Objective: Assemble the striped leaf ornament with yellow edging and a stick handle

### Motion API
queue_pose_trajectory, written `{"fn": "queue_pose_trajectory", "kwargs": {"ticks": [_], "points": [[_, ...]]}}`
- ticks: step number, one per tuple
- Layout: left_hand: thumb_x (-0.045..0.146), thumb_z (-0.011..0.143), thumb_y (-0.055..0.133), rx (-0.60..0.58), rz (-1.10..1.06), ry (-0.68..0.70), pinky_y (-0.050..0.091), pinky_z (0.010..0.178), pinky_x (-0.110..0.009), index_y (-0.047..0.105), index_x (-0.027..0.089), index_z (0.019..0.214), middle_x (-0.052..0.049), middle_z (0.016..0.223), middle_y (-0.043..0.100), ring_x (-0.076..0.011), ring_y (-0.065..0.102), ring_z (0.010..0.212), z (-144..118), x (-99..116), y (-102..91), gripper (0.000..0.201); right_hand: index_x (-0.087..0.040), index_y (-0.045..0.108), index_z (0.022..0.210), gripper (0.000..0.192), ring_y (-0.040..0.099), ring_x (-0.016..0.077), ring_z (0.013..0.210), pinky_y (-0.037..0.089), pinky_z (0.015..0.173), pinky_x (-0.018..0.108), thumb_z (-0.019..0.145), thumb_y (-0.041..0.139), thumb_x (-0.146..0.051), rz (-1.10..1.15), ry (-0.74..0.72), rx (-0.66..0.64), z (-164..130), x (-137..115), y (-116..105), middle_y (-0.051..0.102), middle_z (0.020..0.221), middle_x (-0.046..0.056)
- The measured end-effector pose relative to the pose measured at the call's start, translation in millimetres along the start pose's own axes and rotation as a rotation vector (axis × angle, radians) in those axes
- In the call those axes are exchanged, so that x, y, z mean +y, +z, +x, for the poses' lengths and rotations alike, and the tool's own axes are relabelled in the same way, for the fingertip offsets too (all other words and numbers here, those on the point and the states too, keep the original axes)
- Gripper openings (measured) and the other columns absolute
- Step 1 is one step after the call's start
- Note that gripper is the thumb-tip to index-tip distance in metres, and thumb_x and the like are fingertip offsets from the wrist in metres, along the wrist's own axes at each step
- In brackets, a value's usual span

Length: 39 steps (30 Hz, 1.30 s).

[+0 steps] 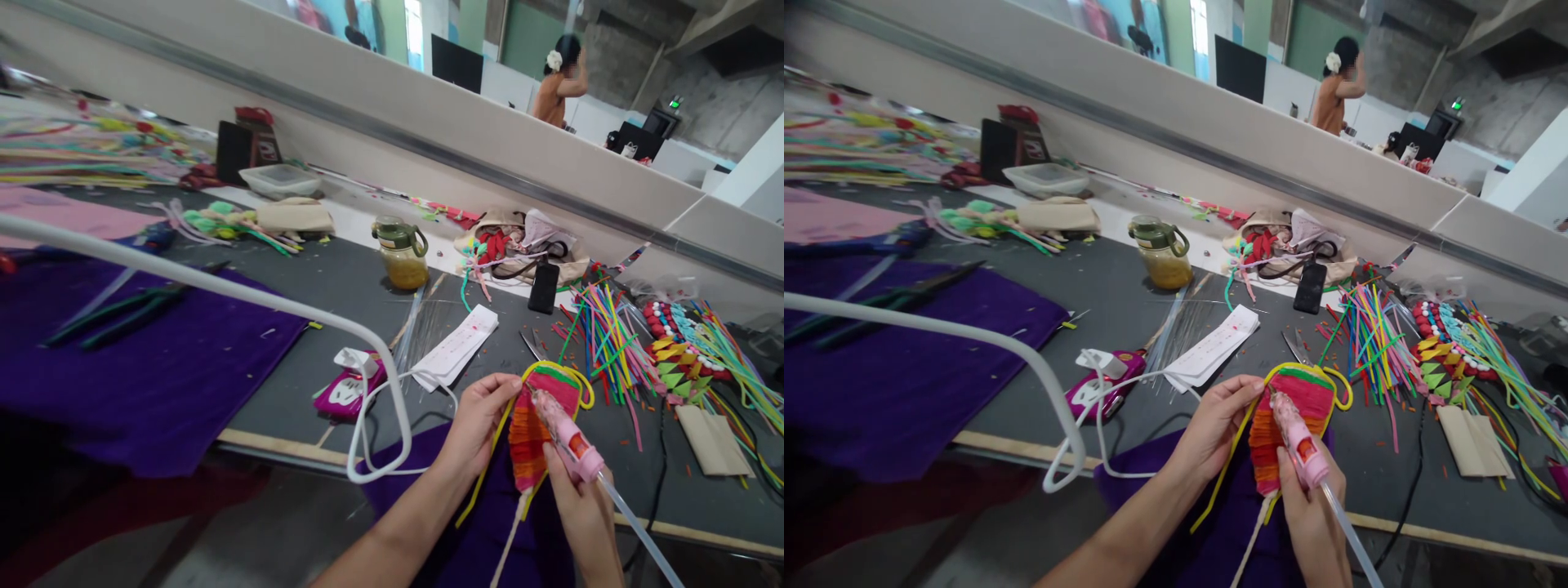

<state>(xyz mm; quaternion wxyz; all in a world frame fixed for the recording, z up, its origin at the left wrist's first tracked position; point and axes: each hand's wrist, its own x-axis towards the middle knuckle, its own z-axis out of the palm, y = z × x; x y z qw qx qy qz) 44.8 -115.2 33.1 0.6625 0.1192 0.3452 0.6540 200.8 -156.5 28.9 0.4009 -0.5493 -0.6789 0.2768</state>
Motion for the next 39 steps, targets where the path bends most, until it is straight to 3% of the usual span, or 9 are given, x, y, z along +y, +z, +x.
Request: {"fn": "queue_pose_trajectory", "kwargs": {"ticks": [10, 14, 24, 39], "points": [[0.023, 0.059, 0.086, -0.005, 0.004, 0.004, 0.050, 0.059, -0.021, 0.072, 0.012, 0.071, -0.004, 0.065, 0.072, -0.0115, 0.062, 0.056, 1.7, -1.7, -1.8, 0.021, -0.015, 0.075, 0.090, 0.041, 0.073, 0.0219, 0.072, 0.059, 0.069, 0.023, 0.090, 0.054, -0.050, -0.032, -0.051, 0.019, -2.1, 2.5, 1.0, 0.076, 0.079, 0.010], [0.023, 0.058, 0.087, -0.003, -0.003, 0.005, 0.050, 0.058, -0.021, 0.072, 0.012, 0.071, -0.004, 0.064, 0.072, -0.0113, 0.062, 0.055, 0.4, -1.4, -1.3, 0.022, -0.014, 0.074, 0.095, 0.037, 0.074, 0.0222, 0.079, 0.059, 0.073, 0.023, 0.091, 0.055, -0.046, -0.015, -0.051, 0.006, -2.6, 2.8, 0.1, 0.076, 0.089, 0.011], [0.023, 0.056, 0.088, 0.004, -0.008, 0.003, 0.050, 0.057, -0.021, 0.073, 0.012, 0.070, -0.004, 0.063, 0.072, -0.0114, 0.062, 0.054, 0.6, 0.8, 0.3, 0.024, -0.015, 0.076, 0.091, 0.036, 0.074, 0.0214, 0.074, 0.058, 0.067, 0.022, 0.090, 0.056, -0.046, -0.035, -0.061, 0.030, -2.6, 1.2, -0.2, 0.076, 0.082, 0.010], [0.021, 0.057, 0.087, 0.001, -0.019, 0.009, 0.050, 0.057, -0.020, 0.073, 0.012, 0.072, -0.003, 0.064, 0.072, -0.0111, 0.062, 0.054, 0.9, -0.5, -0.5, 0.023, -0.015, 0.075, 0.096, 0.036, 0.074, 0.0218, 0.077, 0.059, 0.072, 0.023, 0.091, 0.056, -0.045, -0.035, -0.090, 0.020, -3.8, 3.1, 0.1, 0.077, 0.086, 0.011]]}}
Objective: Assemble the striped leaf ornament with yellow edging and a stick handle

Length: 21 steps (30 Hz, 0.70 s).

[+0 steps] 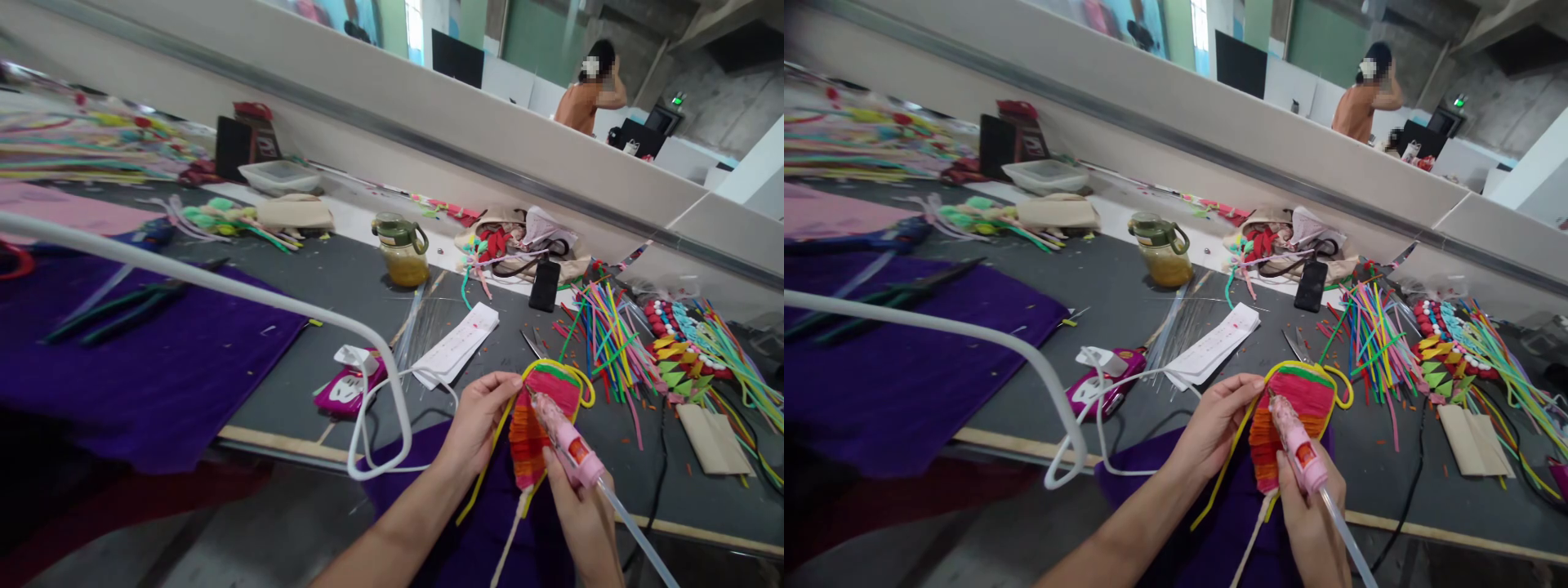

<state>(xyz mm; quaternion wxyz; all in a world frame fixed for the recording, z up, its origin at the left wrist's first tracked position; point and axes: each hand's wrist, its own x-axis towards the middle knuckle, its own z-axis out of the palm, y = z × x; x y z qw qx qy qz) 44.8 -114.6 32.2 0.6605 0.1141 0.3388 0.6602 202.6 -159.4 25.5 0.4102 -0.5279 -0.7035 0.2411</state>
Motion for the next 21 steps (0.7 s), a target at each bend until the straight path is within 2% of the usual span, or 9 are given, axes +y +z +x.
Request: {"fn": "queue_pose_trajectory", "kwargs": {"ticks": [5, 12, 21], "points": [[0.021, 0.057, 0.088, 0.004, -0.003, -0.003, 0.051, 0.058, -0.021, 0.073, 0.012, 0.072, -0.003, 0.065, 0.072, -0.0117, 0.063, 0.055, -0.5, -0.2, -0.1, 0.024, -0.014, 0.075, 0.097, 0.038, 0.074, 0.0225, 0.079, 0.059, 0.072, 0.024, 0.092, 0.054, -0.046, 0.012, 0.035, -0.028, -1.1, 0.7, 1.1, 0.077, 0.089, 0.012], [0.022, 0.056, 0.088, 0.014, 0.003, -0.007, 0.051, 0.058, -0.022, 0.073, 0.012, 0.071, -0.003, 0.064, 0.072, -0.0120, 0.063, 0.054, -0.8, 0.1, 0.3, 0.024, -0.013, 0.074, 0.104, 0.041, 0.073, 0.0238, 0.087, 0.058, 0.081, 0.028, 0.090, 0.056, -0.047, 0.046, 0.065, -0.046, -2.5, 0.4, 2.3, 0.076, 0.097, 0.013], [0.021, 0.055, 0.088, 0.019, -0.002, -0.011, 0.050, 0.058, -0.021, 0.073, 0.012, 0.071, -0.003, 0.065, 0.072, -0.0119, 0.063, 0.054, -1.2, 0.9, 1.0, 0.024, -0.016, 0.077, 0.079, 0.046, 0.073, 0.0257, 0.073, 0.060, 0.069, 0.027, 0.084, 0.058, -0.058, -0.018, 0.099, 0.050, 0.1, -4.6, -0.2, 0.076, 0.072, 0.011]]}}
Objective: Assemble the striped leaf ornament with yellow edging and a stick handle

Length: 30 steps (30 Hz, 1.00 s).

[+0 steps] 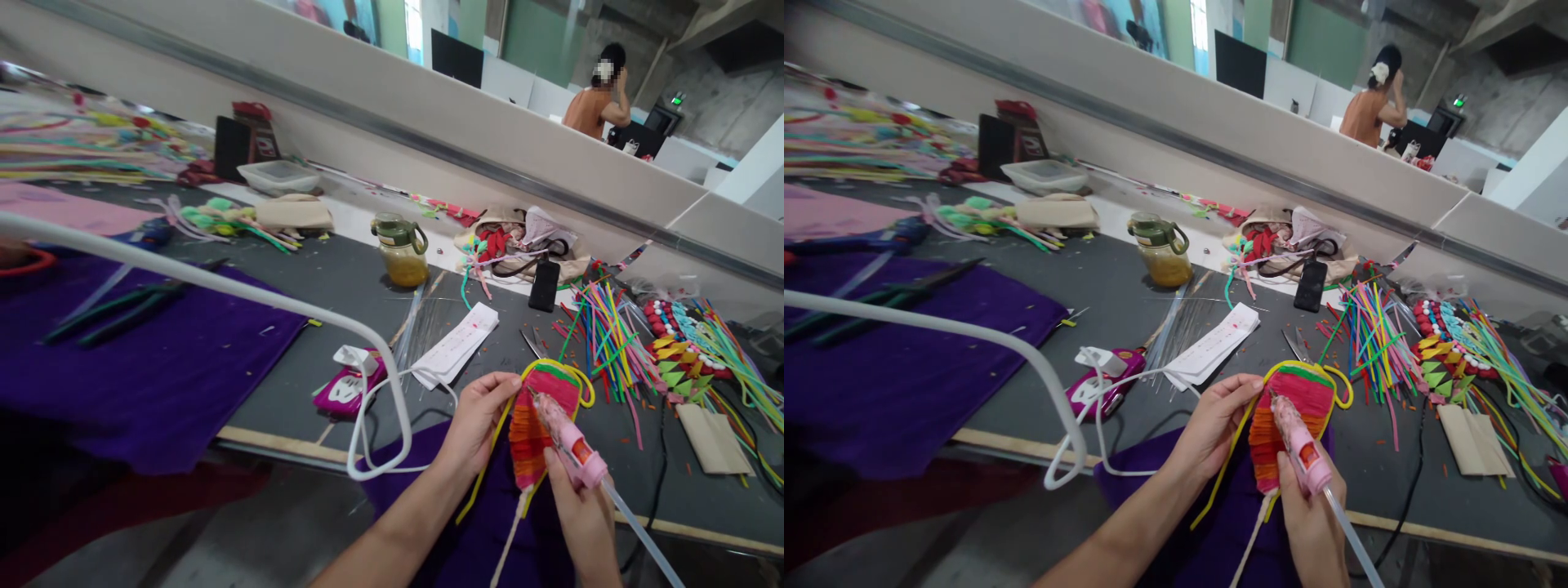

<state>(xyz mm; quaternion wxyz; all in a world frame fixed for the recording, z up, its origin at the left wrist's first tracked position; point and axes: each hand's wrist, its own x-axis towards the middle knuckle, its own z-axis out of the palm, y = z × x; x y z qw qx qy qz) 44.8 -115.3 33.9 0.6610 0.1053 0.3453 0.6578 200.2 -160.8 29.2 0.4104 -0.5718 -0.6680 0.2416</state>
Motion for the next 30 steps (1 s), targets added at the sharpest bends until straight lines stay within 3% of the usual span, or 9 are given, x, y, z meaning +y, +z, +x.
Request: {"fn": "queue_pose_trajectory", "kwargs": {"ticks": [5, 10, 15, 19, 24, 26, 30], "points": [[0.021, 0.057, 0.087, -0.001, 0.012, 0.004, 0.049, 0.057, -0.021, 0.073, 0.012, 0.071, -0.004, 0.065, 0.072, -0.0114, 0.062, 0.054, 0.2, -0.2, -0.8, 0.022, -0.016, 0.077, 0.088, 0.044, 0.074, 0.0248, 0.077, 0.060, 0.071, 0.025, 0.086, 0.058, -0.055, -0.003, -0.006, -0.017, -1.1, 6.3, -0.7, 0.077, 0.081, 0.011], [0.021, 0.056, 0.087, -0.003, 0.008, 0.008, 0.049, 0.058, -0.021, 0.073, 0.012, 0.072, -0.003, 0.065, 0.072, -0.0114, 0.062, 0.055, -0.2, 0.1, -0.2, 0.023, -0.017, 0.077, 0.088, 0.043, 0.074, 0.0241, 0.073, 0.059, 0.068, 0.024, 0.086, 0.058, -0.055, 0.011, -0.002, -0.025, -0.9, 2.7, -1.3, 0.077, 0.077, 0.010], [0.021, 0.056, 0.087, 0.005, 0.004, 0.004, 0.050, 0.057, -0.021, 0.072, 0.012, 0.071, -0.003, 0.066, 0.072, -0.0117, 0.063, 0.054, 0.1, 0.4, 0.1, 0.023, -0.017, 0.078, 0.087, 0.041, 0.074, 0.0271, 0.085, 0.059, 0.076, 0.028, 0.082, 0.062, -0.054, 0.061, 0.036, -0.053, -3.5, 6.3, -1.1, 0.077, 0.085, 0.011], [0.021, 0.055, 0.087, 0.010, 0.013, 0.006, 0.050, 0.058, -0.022, 0.072, 0.012, 0.071, -0.003, 0.066, 0.072, -0.0120, 0.063, 0.055, 0.1, 1.7, 0.1, 0.024, -0.016, 0.077, 0.084, 0.038, 0.072, 0.0273, 0.079, 0.059, 0.068, 0.030, 0.074, 0.073, -0.052, 0.239, 0.213, 0.050, -11.0, 22.0, 0.5, 0.076, 0.080, 0.012], [0.022, 0.053, 0.089, 0.011, 0.043, 0.000, 0.049, 0.057, -0.020, 0.071, 0.012, 0.070, -0.002, 0.065, 0.073, -0.0115, 0.063, 0.055, 0.1, 5.2, 0.2, 0.026, -0.016, 0.069, 0.091, 0.039, 0.057, 0.0128, 0.053, 0.046, 0.043, 0.023, 0.079, 0.067, -0.052, 0.647, 0.312, 0.160, 1.9, 39.2, -12.9, 0.069, 0.078, 0.006], [0.022, 0.051, 0.090, 0.018, 0.055, -0.003, 0.049, 0.055, -0.019, 0.071, 0.013, 0.069, -0.002, 0.062, 0.072, -0.0112, 0.063, 0.054, 0.9, 6.5, -0.3, 0.028, -0.016, 0.067, 0.090, 0.035, 0.053, 0.0103, 0.054, 0.045, 0.044, 0.022, 0.077, 0.070, -0.049, 0.847, 0.361, 0.235, 11.8, 49.7, -25.4, 0.066, 0.079, 0.004], [0.022, 0.048, 0.091, 0.024, 0.064, -0.022, 0.049, 0.054, -0.017, 0.070, 0.012, 0.070, -0.001, 0.060, 0.071, -0.0104, 0.063, 0.052, 3.7, 7.6, -2.2, 0.032, -0.018, 0.068, 0.093, 0.034, 0.057, 0.0112, 0.064, 0.054, 0.061, 0.027, 0.069, 0.078, -0.039, 0.963, 0.488, 0.353, 21.3, 81.8, -49.2, 0.067, 0.084, 0.002]]}}
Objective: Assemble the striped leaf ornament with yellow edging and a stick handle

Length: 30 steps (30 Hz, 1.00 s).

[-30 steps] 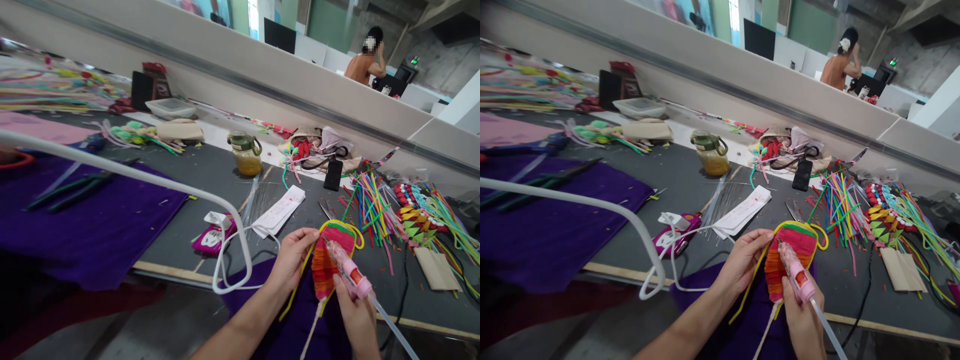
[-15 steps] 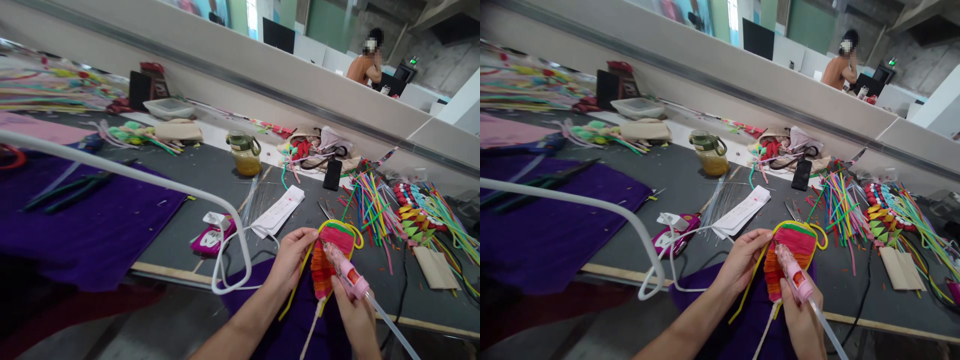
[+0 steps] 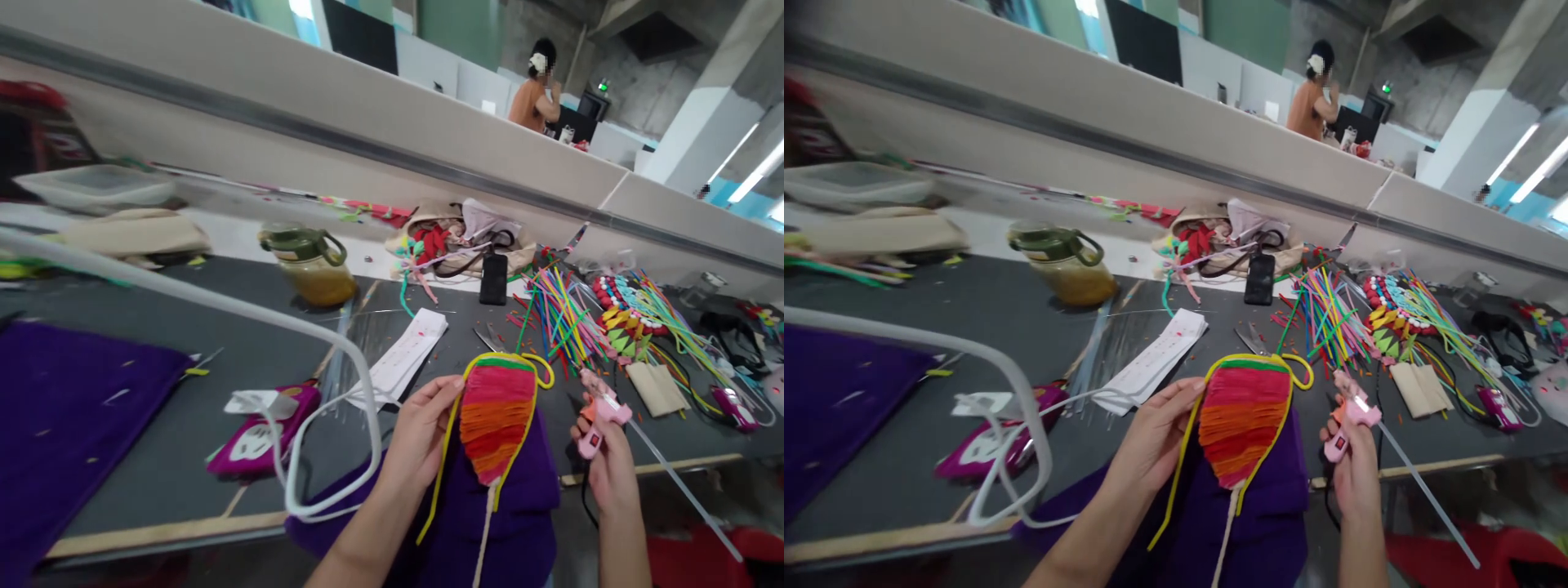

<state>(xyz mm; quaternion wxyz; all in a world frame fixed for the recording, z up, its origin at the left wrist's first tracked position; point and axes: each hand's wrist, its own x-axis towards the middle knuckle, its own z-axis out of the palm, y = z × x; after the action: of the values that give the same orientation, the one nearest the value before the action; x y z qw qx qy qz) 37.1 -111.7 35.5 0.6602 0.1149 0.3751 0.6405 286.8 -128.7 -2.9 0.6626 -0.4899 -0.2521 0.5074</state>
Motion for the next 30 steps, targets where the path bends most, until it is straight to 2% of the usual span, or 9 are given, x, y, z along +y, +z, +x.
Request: {"fn": "queue_pose_trajectory", "kwargs": {"ticks": [3, 7, 12, 17, 21, 26, 30], "points": [[0.020, 0.049, 0.091, 0.011, 0.005, -0.005, 0.050, 0.054, -0.017, 0.070, 0.012, 0.072, -0.002, 0.061, 0.072, -0.0110, 0.064, 0.052, 1.1, -0.1, -0.5, 0.032, -0.018, 0.069, 0.094, 0.036, 0.060, 0.0115, 0.068, 0.054, 0.063, 0.027, 0.065, 0.082, -0.036, 0.049, 0.056, 0.038, 12.4, 5.2, -19.2, 0.068, 0.090, 0.002], [0.018, 0.050, 0.089, 0.030, 0.019, 0.003, 0.052, 0.054, -0.018, 0.070, 0.012, 0.073, -0.002, 0.062, 0.073, -0.0118, 0.066, 0.054, 1.4, 0.5, 0.7, 0.030, -0.018, 0.070, 0.092, 0.037, 0.060, 0.0107, 0.064, 0.052, 0.059, 0.024, 0.065, 0.083, -0.039, 0.069, 0.083, 0.013, 20.3, 14.7, -26.9, 0.069, 0.083, 0.001], [0.016, 0.049, 0.088, 0.054, 0.034, 0.005, 0.052, 0.052, -0.017, 0.070, 0.012, 0.071, -0.002, 0.061, 0.072, -0.0117, 0.065, 0.052, 2.8, 0.4, -0.2, 0.028, -0.013, 0.070, 0.082, 0.041, 0.064, 0.0160, 0.062, 0.053, 0.057, 0.027, 0.062, 0.085, -0.046, -0.087, 0.050, -0.004, 24.0, 19.3, -21.1, 0.070, 0.071, 0.004], [0.019, 0.049, 0.090, 0.049, 0.035, 0.006, 0.052, 0.052, -0.017, 0.070, 0.012, 0.070, -0.002, 0.060, 0.072, -0.0109, 0.064, 0.051, 1.9, -0.7, -3.1, 0.031, -0.013, 0.070, 0.089, 0.046, 0.067, 0.0167, 0.064, 0.054, 0.055, 0.026, 0.057, 0.088, -0.042, -0.073, 0.117, -0.035, 30.8, 21.5, -10.2, 0.074, 0.079, 0.006], [0.021, 0.049, 0.091, 0.041, 0.043, 0.004, 0.052, 0.052, -0.017, 0.070, 0.012, 0.072, -0.002, 0.061, 0.072, -0.0114, 0.064, 0.052, 0.4, -0.4, -3.4, 0.032, -0.013, 0.069, 0.091, 0.049, 0.065, 0.0155, 0.062, 0.052, 0.051, 0.024, 0.056, 0.089, -0.040, -0.045, 0.150, -0.041, 34.2, 26.5, -1.8, 0.073, 0.076, 0.004], [0.015, 0.051, 0.088, 0.093, 0.062, 0.002, 0.050, 0.049, -0.014, 0.071, 0.012, 0.072, 0.000, 0.059, 0.071, -0.0092, 0.063, 0.050, 1.0, 1.1, -3.6, 0.026, -0.017, 0.065, 0.104, 0.054, 0.064, 0.0138, 0.064, 0.050, 0.053, 0.022, 0.060, 0.086, -0.041, -0.042, 0.009, 0.036, 33.5, 17.7, -9.3, 0.069, 0.078, 0.000], [0.011, 0.055, 0.084, 0.098, 0.076, -0.007, 0.052, 0.053, -0.014, 0.071, 0.013, 0.072, -0.001, 0.063, 0.073, -0.0104, 0.065, 0.054, 2.8, 2.4, -2.8, 0.021, -0.018, 0.062, 0.115, 0.056, 0.064, 0.0150, 0.072, 0.050, 0.061, 0.024, 0.068, 0.078, -0.044, -0.169, -0.258, 0.159, 45.1, -13.2, -41.9, 0.069, 0.087, 0.002]]}}
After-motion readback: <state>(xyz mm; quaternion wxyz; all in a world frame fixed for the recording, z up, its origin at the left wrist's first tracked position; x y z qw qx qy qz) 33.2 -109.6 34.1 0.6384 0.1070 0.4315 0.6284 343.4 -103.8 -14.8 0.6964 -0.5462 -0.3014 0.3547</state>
